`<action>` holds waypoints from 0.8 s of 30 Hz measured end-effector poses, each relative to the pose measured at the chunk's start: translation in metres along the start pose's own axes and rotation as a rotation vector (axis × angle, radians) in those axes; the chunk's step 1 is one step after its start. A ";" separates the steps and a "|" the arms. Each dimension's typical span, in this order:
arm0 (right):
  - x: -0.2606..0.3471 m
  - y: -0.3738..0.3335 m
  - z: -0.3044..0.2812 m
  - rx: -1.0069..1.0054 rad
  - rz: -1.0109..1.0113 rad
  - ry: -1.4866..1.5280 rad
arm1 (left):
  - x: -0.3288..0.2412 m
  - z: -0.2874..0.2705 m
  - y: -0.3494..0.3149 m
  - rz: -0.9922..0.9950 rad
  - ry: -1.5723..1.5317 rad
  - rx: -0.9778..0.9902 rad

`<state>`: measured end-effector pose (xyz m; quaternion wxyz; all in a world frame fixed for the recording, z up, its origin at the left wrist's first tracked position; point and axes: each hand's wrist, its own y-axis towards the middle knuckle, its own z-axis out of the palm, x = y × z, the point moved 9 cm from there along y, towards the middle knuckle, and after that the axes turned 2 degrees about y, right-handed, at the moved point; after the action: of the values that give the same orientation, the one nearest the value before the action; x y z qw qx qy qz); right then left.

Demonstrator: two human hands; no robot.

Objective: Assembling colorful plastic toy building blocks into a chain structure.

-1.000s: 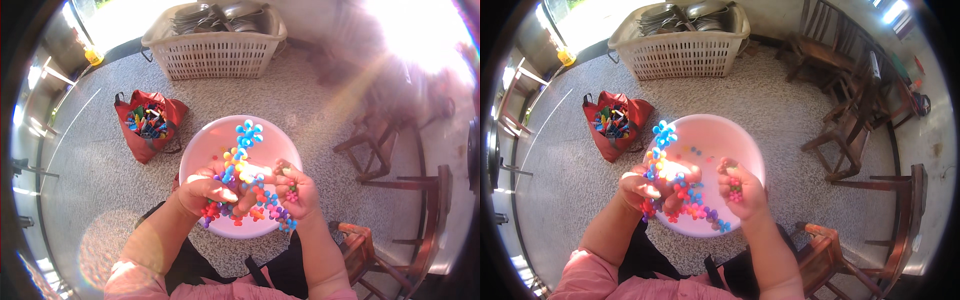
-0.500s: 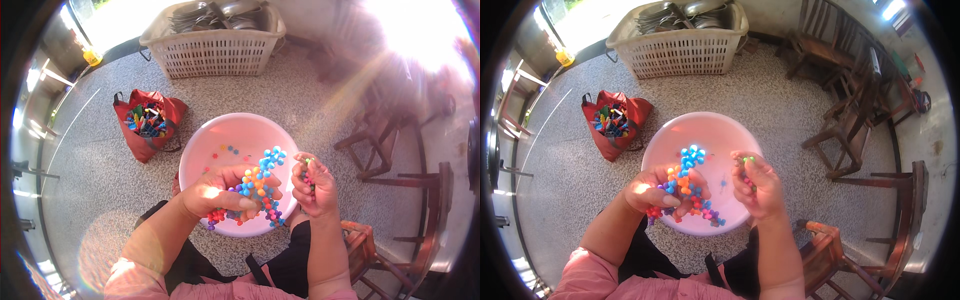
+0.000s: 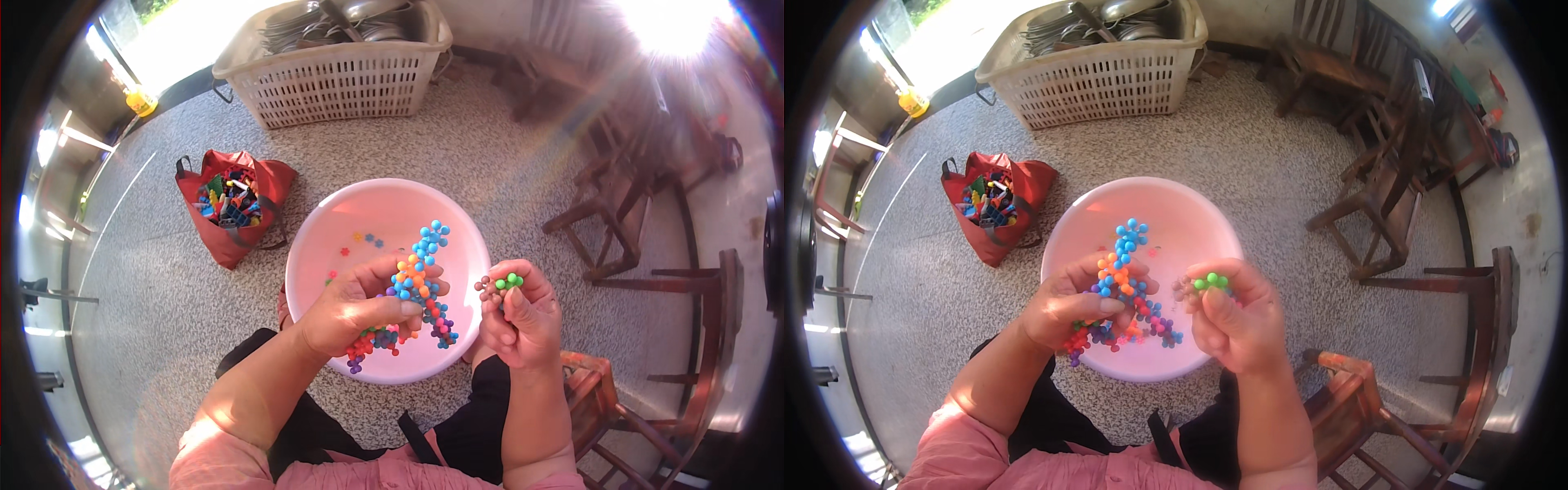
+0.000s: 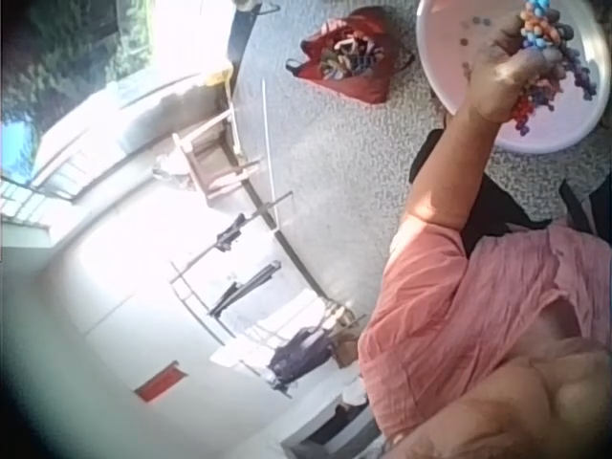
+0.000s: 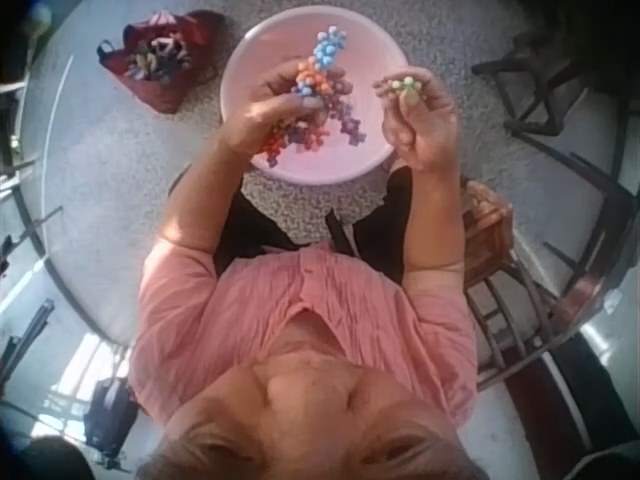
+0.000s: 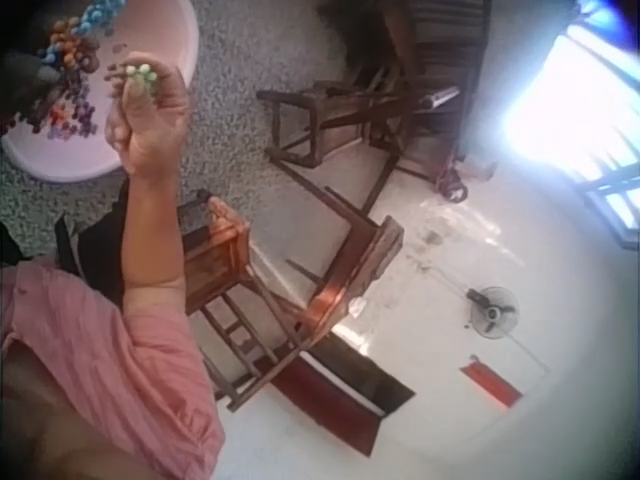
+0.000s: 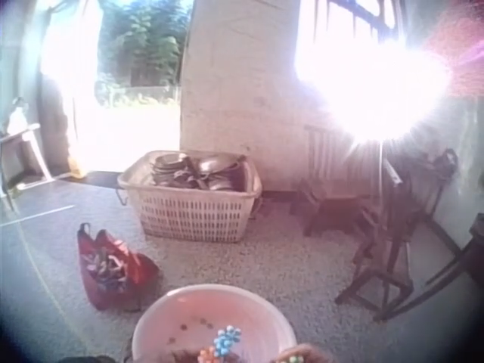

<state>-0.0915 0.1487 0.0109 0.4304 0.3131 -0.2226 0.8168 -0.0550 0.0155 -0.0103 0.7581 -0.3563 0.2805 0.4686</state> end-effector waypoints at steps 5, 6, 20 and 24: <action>0.001 -0.003 0.002 0.045 0.017 0.012 | 0.000 0.006 0.002 0.001 0.045 0.036; 0.000 -0.003 0.003 0.064 0.022 0.020 | 0.001 0.006 0.001 0.000 0.046 0.036; -0.003 -0.007 0.006 0.136 -0.027 -0.169 | -0.003 0.011 -0.003 -0.011 0.096 0.134; -0.001 -0.004 0.010 0.110 -0.045 -0.131 | -0.008 0.007 -0.008 -0.019 0.111 0.015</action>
<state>-0.0848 0.1437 0.0170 0.4152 0.3938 -0.1978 0.7959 -0.0499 0.0145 0.0024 0.7484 -0.3789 0.3222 0.4387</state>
